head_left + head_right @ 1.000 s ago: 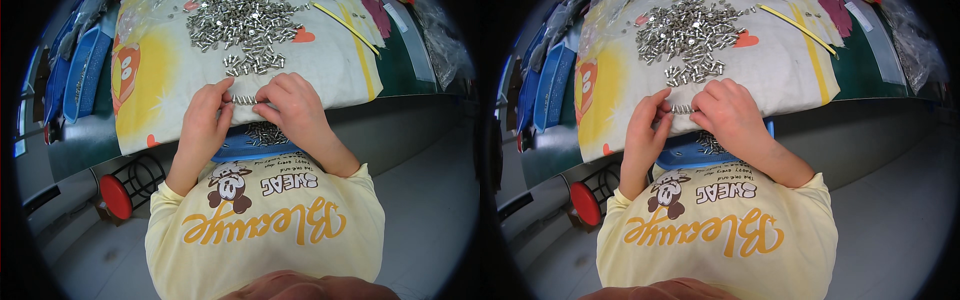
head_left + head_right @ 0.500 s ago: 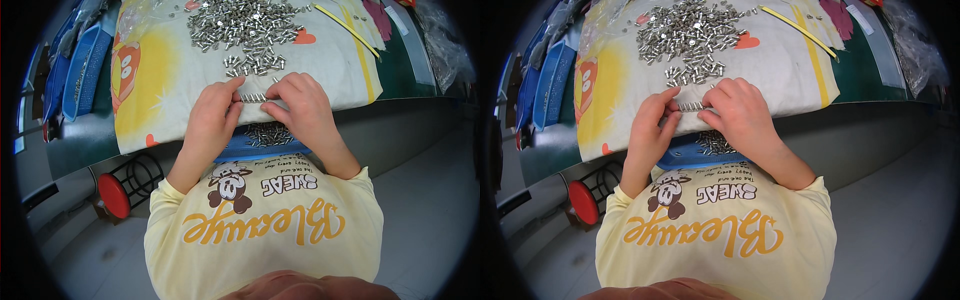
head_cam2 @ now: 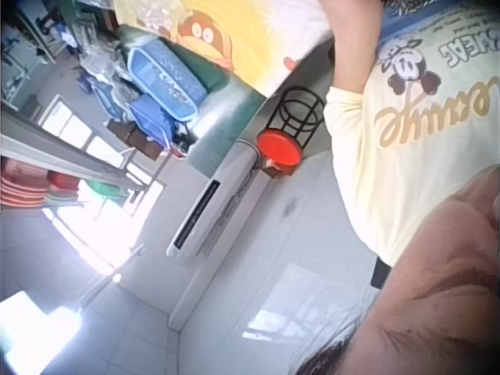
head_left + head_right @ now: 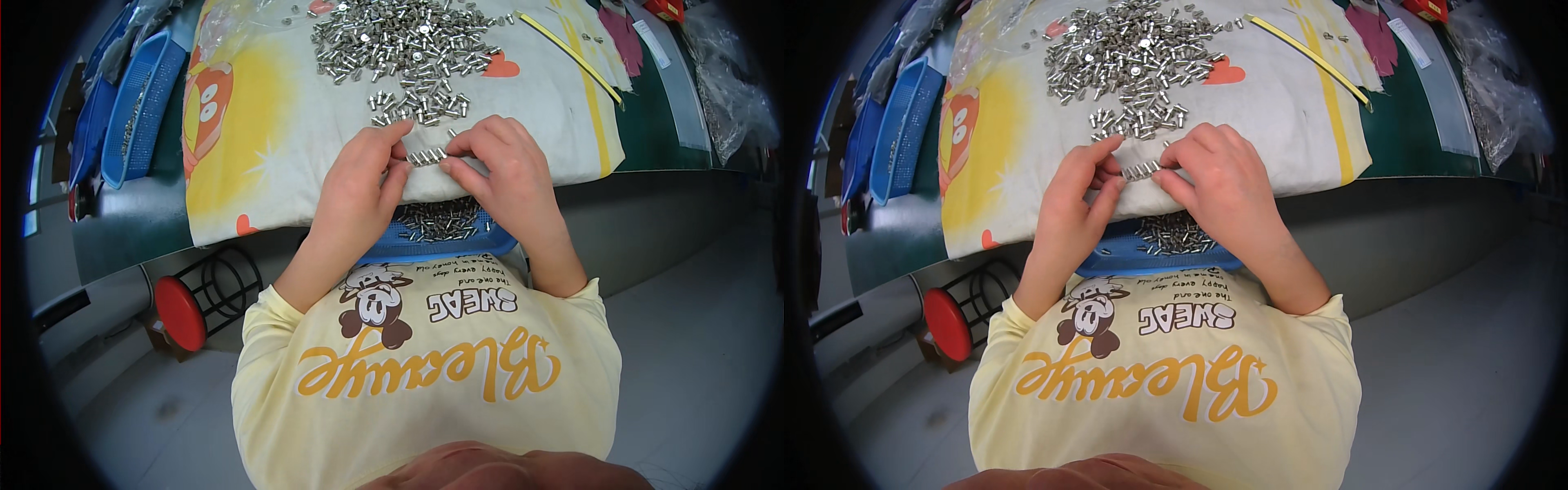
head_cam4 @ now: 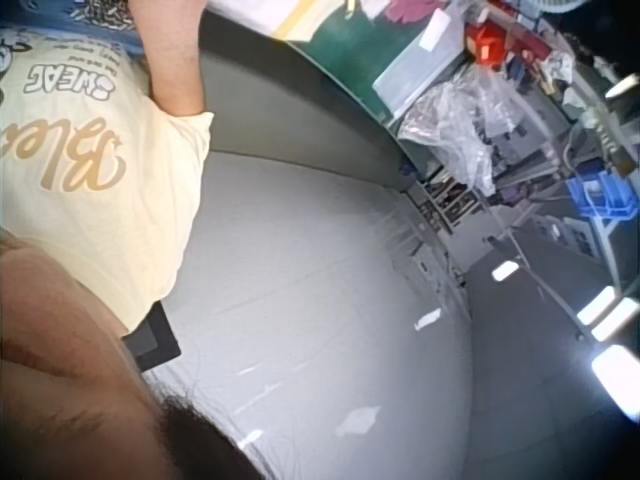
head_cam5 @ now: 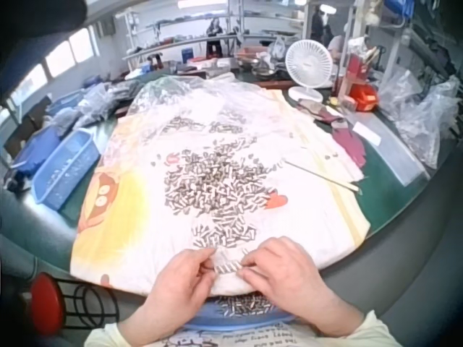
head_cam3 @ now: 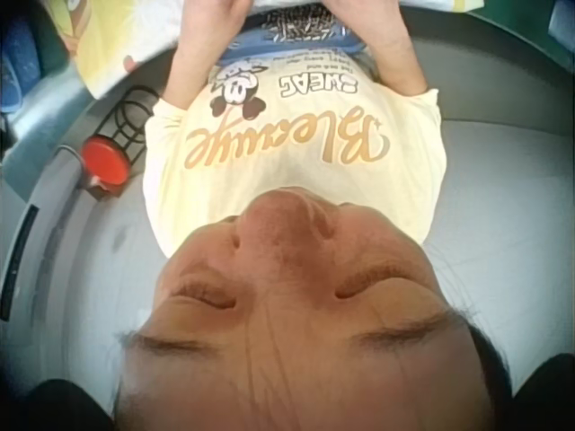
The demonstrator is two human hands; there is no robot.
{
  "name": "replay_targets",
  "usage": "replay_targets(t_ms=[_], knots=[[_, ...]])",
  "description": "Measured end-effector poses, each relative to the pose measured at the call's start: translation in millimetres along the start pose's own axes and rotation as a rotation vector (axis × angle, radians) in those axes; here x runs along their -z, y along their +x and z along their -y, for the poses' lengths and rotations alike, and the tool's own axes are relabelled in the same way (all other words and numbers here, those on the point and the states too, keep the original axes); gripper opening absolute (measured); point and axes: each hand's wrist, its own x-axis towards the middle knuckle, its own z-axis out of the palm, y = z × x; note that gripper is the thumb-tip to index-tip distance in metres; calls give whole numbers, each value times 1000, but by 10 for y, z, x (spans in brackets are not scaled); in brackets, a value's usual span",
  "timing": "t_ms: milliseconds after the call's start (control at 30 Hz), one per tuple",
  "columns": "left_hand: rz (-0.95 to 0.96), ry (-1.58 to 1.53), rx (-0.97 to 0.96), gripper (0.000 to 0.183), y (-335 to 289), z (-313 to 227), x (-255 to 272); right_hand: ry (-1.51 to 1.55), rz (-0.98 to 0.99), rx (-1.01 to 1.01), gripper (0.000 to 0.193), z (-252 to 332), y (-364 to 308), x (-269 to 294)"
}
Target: The person sorts small metal parts by hand, distributing them into blue trays and other containers on a workshop table.
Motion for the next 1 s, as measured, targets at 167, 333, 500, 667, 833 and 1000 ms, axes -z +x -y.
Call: replay_targets(t_ms=[167, 333, 500, 667, 833, 1000], knots=[[-43, -30, 5, 43, -1, -10, 20, 36, 1, -10, 18, 25, -1, -39], [-58, -44, 29, 46, -34, -10, 69, 59, -5, 3, 18, 72, 4, -68], [-55, -33, 31, 45, -50, 10, 102, 67, -4, 27, 20, 103, -10, -117], [-64, -30, 20, 44, -44, 34, 106, 120, 4, 23, 20, 164, -9, -162], [-50, -43, 28, 45, -41, 19, 94, 171, 11, -4, 19, 151, 1, -171], [-55, -49, 29, 47, -44, 19, 55, 193, 18, -42, 19, 154, 9, -179]])
